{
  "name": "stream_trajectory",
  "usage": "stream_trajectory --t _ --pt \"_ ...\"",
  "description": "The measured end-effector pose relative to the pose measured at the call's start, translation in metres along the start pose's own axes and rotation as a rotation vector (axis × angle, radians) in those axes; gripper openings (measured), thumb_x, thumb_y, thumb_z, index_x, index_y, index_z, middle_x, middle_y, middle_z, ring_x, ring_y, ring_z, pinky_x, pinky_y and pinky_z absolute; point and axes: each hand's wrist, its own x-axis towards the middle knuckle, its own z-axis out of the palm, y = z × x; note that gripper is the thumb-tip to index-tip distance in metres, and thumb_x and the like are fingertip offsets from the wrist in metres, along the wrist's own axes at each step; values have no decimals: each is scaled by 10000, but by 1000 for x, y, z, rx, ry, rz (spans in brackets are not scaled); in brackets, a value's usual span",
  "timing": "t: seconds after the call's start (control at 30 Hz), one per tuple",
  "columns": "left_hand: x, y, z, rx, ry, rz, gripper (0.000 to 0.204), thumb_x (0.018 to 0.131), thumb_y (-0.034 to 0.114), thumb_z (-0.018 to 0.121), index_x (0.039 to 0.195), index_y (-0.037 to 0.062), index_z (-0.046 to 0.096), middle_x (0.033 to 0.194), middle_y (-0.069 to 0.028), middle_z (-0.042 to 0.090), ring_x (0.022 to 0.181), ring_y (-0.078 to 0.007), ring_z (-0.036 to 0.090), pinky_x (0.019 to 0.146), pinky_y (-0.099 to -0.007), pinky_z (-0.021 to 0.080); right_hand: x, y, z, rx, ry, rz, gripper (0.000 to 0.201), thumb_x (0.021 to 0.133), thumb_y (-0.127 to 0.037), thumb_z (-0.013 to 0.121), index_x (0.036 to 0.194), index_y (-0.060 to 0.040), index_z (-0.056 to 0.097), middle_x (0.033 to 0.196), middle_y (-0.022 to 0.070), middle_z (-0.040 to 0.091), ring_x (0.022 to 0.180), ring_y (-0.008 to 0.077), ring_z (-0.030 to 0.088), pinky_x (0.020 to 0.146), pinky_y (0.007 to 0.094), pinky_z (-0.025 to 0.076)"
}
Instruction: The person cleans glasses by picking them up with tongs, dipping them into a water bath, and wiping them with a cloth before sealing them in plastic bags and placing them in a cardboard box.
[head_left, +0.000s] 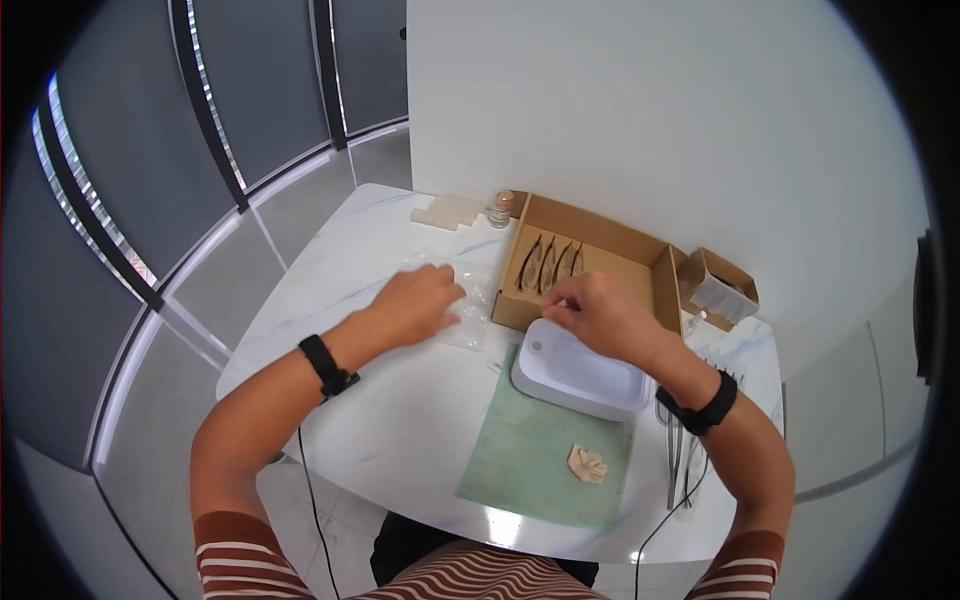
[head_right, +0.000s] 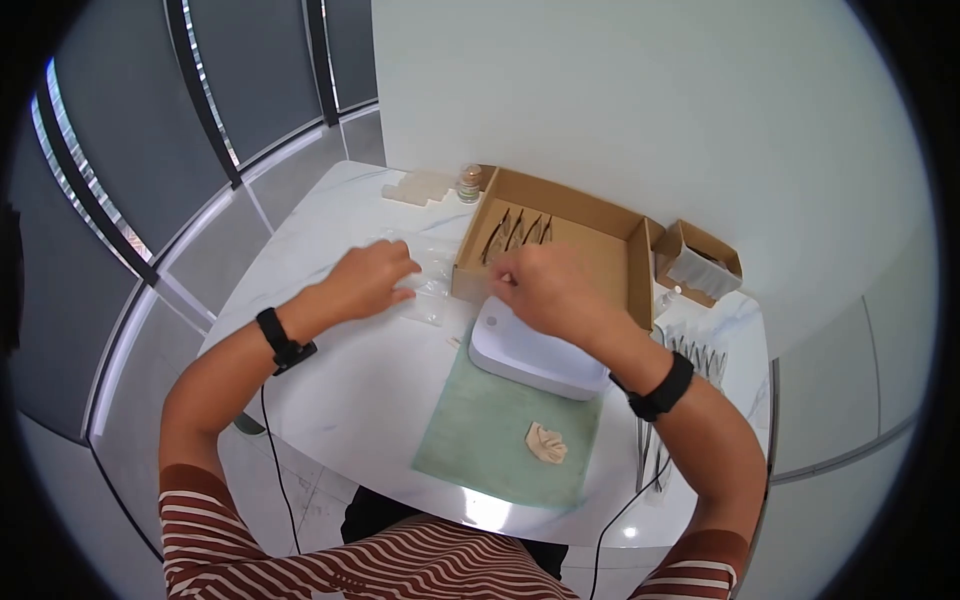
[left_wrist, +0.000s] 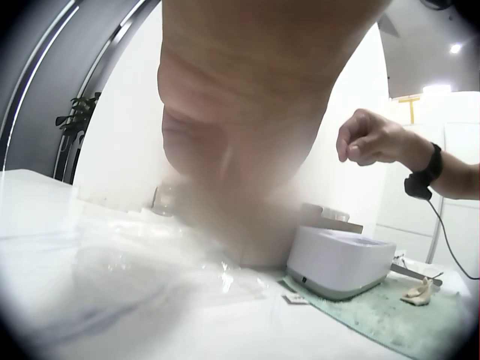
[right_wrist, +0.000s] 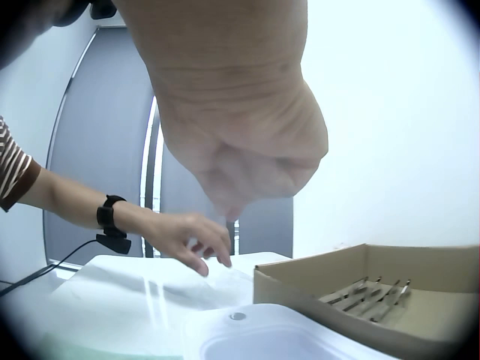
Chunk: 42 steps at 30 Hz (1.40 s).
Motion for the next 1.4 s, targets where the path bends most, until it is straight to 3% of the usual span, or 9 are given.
stream_trajectory --t 0.07,0.17,0.27,0.4,0.47,0.67,1.07,1.23,1.4 --pt "-13 -2 21 26 -43 32 261 847 218 767 1052 71 701 1066 -87 617 994 -297 618 800 -419 551 10 -11 16 -11 -16 -73 117 858 -132 692 851 -19 721 787 180 700 742 377 678 702 445 541" --pt "-24 2 47 48 -77 77 269 823 203 774 1043 68 698 1046 -95 607 1011 -293 602 798 -411 555 14 -26 33 106 -18 -169 113 892 -146 726 941 -48 755 745 134 706 654 248 671 642 357 522" --pt "-30 2 65 105 -6 98 194 828 172 757 991 80 708 985 -76 616 959 -278 614 756 -397 554 7 -44 34 150 -30 -68 151 882 -188 684 881 -48 740 811 164 701 750 385 660 709 471 514" --pt "-37 12 59 76 140 103 117 842 145 734 936 83 707 911 -62 613 889 -265 623 709 -389 544 -13 -48 31 161 16 -24 166 889 -204 693 924 -54 755 798 162 701 691 352 648 654 434 505" --pt "-41 33 39 -89 380 51 94 826 98 744 910 80 705 867 -67 620 824 -272 631 674 -390 531 -28 -49 27 249 50 45 143 903 -155 734 983 -38 752 674 63 649 587 125 557 567 306 458" --pt "-36 98 3 -260 694 28 166 770 1 770 915 70 726 866 -90 669 783 -292 659 646 -374 522 -84 -48 35 558 363 105 210 936 -122 716 1130 -42 712 691 -62 543 610 18 452 540 223 374" --pt "30 166 4 -246 834 224 180 749 -21 774 907 43 719 894 -92 674 828 -302 666 695 -383 531 -125 -7 24 462 649 183 276 925 -237 752 1125 -50 717 708 0 643 565 49 500 528 235 410" --pt "51 186 5 -156 758 274 457 741 71 814 1179 69 685 1184 -124 640 1188 -355 595 1033 -541 453 -123 12 22 445 655 227 226 904 -238 764 974 -23 748 754 31 689 567 87 548 544 259 447" --pt "63 197 5 -201 565 281 617 738 117 821 1313 61 606 1296 -136 599 1295 -357 536 1142 -605 335 -121 22 25 491 657 243 228 887 -272 739 921 -47 757 796 95 695 643 211 640 612 335 503"
